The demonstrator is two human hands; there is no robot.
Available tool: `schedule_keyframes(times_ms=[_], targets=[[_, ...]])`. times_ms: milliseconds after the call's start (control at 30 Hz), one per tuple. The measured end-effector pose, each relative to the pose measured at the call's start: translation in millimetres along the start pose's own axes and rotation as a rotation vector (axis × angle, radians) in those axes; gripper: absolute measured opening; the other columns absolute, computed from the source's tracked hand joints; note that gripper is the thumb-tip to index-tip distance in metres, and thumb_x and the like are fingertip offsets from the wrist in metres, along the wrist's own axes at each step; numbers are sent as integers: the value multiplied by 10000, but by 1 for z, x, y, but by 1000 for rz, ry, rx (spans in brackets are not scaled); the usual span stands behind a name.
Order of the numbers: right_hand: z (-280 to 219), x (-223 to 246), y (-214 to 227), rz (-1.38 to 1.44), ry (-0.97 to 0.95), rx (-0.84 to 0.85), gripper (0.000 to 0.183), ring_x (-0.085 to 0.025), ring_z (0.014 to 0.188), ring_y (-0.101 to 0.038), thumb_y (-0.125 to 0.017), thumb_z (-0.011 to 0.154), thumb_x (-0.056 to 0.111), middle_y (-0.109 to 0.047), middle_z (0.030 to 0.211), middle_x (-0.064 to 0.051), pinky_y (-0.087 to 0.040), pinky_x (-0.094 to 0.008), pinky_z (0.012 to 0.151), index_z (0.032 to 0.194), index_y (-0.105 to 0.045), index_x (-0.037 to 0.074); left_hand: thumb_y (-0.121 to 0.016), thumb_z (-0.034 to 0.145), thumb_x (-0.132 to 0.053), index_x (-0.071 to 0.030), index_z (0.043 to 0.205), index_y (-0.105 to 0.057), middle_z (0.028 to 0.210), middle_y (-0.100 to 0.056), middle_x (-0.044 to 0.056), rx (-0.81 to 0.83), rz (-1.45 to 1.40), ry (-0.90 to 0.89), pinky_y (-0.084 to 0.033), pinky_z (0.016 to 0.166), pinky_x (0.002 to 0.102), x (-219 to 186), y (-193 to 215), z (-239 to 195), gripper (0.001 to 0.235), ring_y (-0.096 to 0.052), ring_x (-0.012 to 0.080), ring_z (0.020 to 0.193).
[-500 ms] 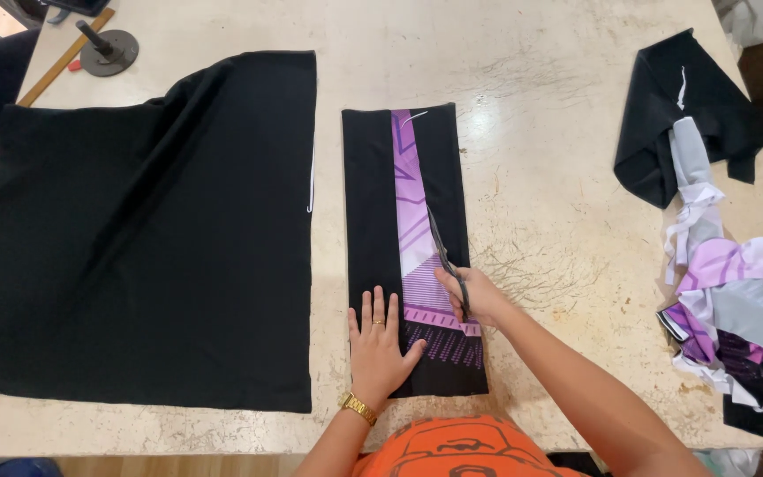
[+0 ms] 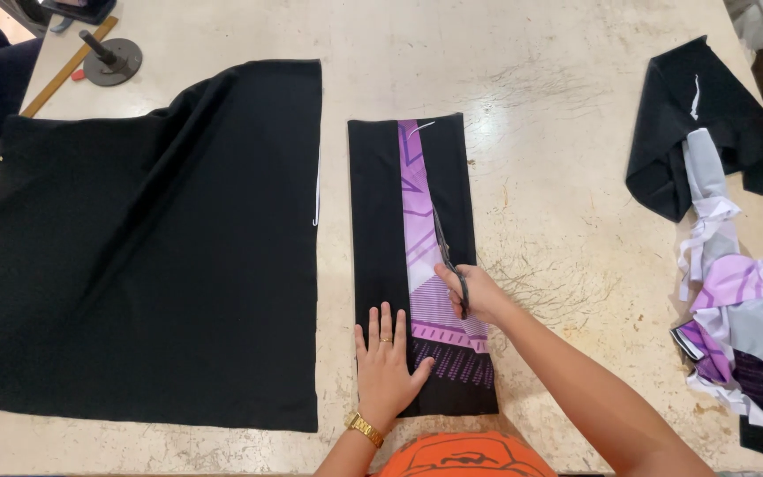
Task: Cutting fabric along a printed pattern using scissors, folding the pieces, and tying them into a bundle
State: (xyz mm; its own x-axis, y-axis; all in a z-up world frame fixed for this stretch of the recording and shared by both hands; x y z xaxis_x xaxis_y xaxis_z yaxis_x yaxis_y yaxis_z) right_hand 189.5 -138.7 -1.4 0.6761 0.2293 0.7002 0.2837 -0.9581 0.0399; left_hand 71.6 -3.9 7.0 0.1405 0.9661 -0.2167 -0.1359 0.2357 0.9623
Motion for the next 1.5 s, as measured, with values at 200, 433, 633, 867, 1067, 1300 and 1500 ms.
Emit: schedule_keyframes(times_ms=[200,433,633,867,1067,1300,1500], targets=[[11,17,-1,71,-48,57,476,-208,409,-411,-526,869,513,-398,477,-52,-355,-329,429,688,-411,88,-528,773,-629,-103,1426,-287,1509,-187,150,7,0,-3,-86,1093,522,-1,0,1,872,-134,310,1397],[37,18,3,27,54,-25,414,-178,351,-414,-578,875,419,-383,463,-62,-336,-296,340,755,-405,63,-527,761,-648,-117,1433,-270,1521,-166,138,-13,57,-4,-80,1104,499,0,-1,1,895,-121,294,1407],[32,39,4,68,-42,39,450,-191,426,-405,-540,877,489,-412,472,-40,-374,-321,444,688,-435,94,-566,755,-630,-114,1430,-282,1517,-178,137,22,16,10,-99,1088,511,0,0,2,896,-141,301,1397],[55,52,7,59,-48,3,428,-198,432,-417,-555,875,475,-400,489,-58,-385,-330,465,733,-434,90,-588,746,-627,-109,1429,-290,1515,-187,140,16,19,7,-118,1086,507,0,3,4,908,-157,304,1394],[62,56,11,79,-44,5,436,-195,398,-419,-586,860,463,-403,473,-53,-386,-321,427,711,-433,82,-597,748,-616,-109,1425,-298,1514,-187,142,25,-1,18,-125,1083,515,0,3,4,897,-161,309,1394],[85,73,14,88,-23,9,480,-182,381,-388,-585,834,507,-389,453,-51,-361,-311,405,665,-414,91,-562,752,-655,-127,1434,-284,1522,-183,125,24,41,22,-117,1092,495,2,0,4,906,-157,295,1398],[82,76,19,1,-14,-19,424,-185,407,-423,-584,860,455,-405,486,-51,-366,-311,417,717,-432,86,-543,769,-656,-127,1433,-286,1522,-185,124,24,39,18,-118,1095,492,1,2,5,887,-158,292,1400]])
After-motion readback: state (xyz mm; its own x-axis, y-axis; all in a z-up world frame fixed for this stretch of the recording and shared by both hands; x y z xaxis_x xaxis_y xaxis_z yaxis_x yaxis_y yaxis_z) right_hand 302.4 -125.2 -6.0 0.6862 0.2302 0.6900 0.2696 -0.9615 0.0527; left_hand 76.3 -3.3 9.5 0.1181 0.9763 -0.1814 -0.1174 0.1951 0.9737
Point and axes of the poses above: each hand's wrist, its own z-axis towards the middle knuckle, its own y-axis out of the back of the hand, x = y × z, the point moved 7 cm from there along z, towards the middle knuckle
